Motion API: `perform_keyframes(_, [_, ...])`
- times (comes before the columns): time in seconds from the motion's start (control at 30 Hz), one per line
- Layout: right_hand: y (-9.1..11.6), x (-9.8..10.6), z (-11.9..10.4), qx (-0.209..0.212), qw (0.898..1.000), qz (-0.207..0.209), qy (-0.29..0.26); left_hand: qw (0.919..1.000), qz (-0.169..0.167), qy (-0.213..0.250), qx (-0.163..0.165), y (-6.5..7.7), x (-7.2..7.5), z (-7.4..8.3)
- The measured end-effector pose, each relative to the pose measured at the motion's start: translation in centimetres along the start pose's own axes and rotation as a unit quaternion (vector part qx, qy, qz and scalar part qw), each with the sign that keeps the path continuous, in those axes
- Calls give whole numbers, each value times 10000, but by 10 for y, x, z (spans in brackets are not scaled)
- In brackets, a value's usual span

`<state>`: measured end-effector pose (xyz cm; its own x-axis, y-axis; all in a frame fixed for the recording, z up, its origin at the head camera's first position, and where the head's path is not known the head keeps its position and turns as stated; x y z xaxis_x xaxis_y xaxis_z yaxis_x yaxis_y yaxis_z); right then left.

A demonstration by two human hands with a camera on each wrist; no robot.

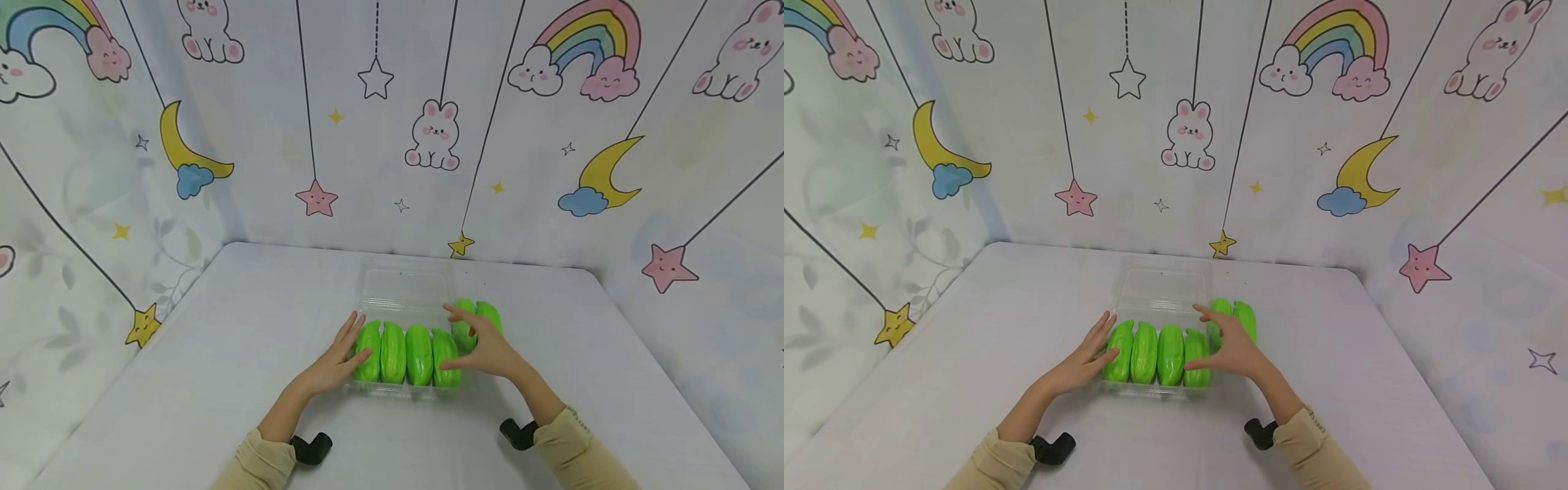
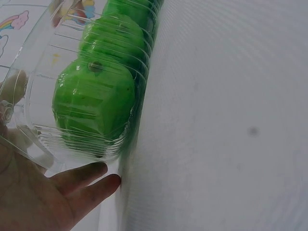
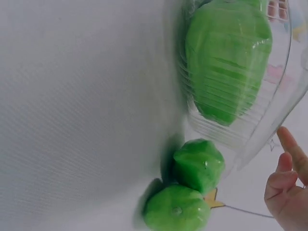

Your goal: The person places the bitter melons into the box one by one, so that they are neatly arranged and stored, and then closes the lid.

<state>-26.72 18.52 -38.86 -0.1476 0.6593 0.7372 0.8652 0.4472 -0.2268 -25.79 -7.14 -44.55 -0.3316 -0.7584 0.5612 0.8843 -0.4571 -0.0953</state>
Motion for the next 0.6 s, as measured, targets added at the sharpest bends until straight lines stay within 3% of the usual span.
perform_keyframes(0.2, [0,10,-1,-19,9989,158,-435,10000,-7,19,13,0,0,0])
perform_keyframes(0.33, [2,19,-18,62,9975,150,-684,10000,-13,28,12,0,0,0])
perform_keyframes(0.43, [3,27,-30,130,9969,147,-759,10000,-6,14,15,0,0,0])
perform_keyframes(0.6, [3,36,-29,229,9964,317,-758,10000,-2,-8,10,1,0,1])
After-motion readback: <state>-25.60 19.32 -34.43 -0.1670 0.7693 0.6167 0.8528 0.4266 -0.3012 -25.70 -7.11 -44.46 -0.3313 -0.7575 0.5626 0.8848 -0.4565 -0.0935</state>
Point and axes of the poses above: each hand's wrist, its own y-axis away from the middle knuckle, its own x-axis out of the back of the hand, z = x × y, the point moved 6 cm from there along -y, towards the middle knuckle, and after that the axes turned 1 degree about x, right-handed, at the moved point
